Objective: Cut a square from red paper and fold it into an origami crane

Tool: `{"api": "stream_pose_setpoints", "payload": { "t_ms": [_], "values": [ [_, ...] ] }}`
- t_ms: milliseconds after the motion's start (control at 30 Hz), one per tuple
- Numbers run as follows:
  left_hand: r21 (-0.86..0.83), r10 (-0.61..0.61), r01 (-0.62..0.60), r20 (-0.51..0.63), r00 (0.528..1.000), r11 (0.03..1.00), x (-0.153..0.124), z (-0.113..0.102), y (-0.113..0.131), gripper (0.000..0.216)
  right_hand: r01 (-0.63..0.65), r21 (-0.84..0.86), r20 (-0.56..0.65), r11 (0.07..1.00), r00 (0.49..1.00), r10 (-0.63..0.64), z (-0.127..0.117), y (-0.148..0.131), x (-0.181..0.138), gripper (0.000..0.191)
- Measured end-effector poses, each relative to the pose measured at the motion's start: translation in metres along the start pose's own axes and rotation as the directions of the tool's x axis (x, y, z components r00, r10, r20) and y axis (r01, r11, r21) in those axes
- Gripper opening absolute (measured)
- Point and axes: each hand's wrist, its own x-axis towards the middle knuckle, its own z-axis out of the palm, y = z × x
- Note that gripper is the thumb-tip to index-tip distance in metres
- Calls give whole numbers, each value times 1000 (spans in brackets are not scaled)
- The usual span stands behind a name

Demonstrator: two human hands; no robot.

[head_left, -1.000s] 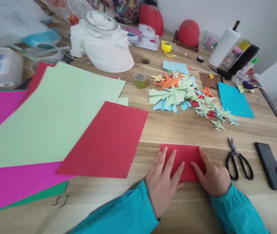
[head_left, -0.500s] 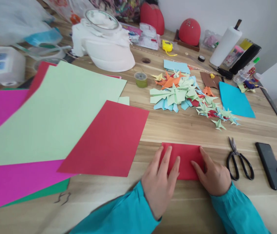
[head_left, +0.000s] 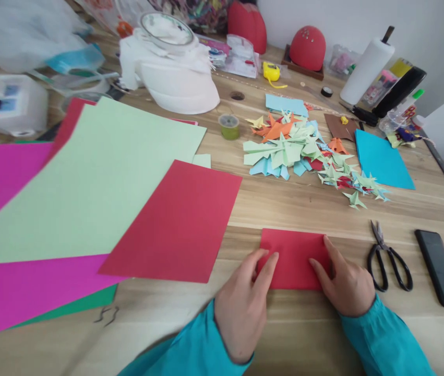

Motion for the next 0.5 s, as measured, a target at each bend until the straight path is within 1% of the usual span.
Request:
{"api": "stream_pose_setpoints", "payload": {
  "t_ms": [133,500],
  "values": [
    [18,50,-51,34,998,999,6,-2,-1,43,-5,-4,6,1000,1000,5,0,0,0,55],
    [62,57,-61,64,996,996,4,1,-7,45,-13,-10,-10,1000,1000,13,-1,-3,1,54]
  ]
}}
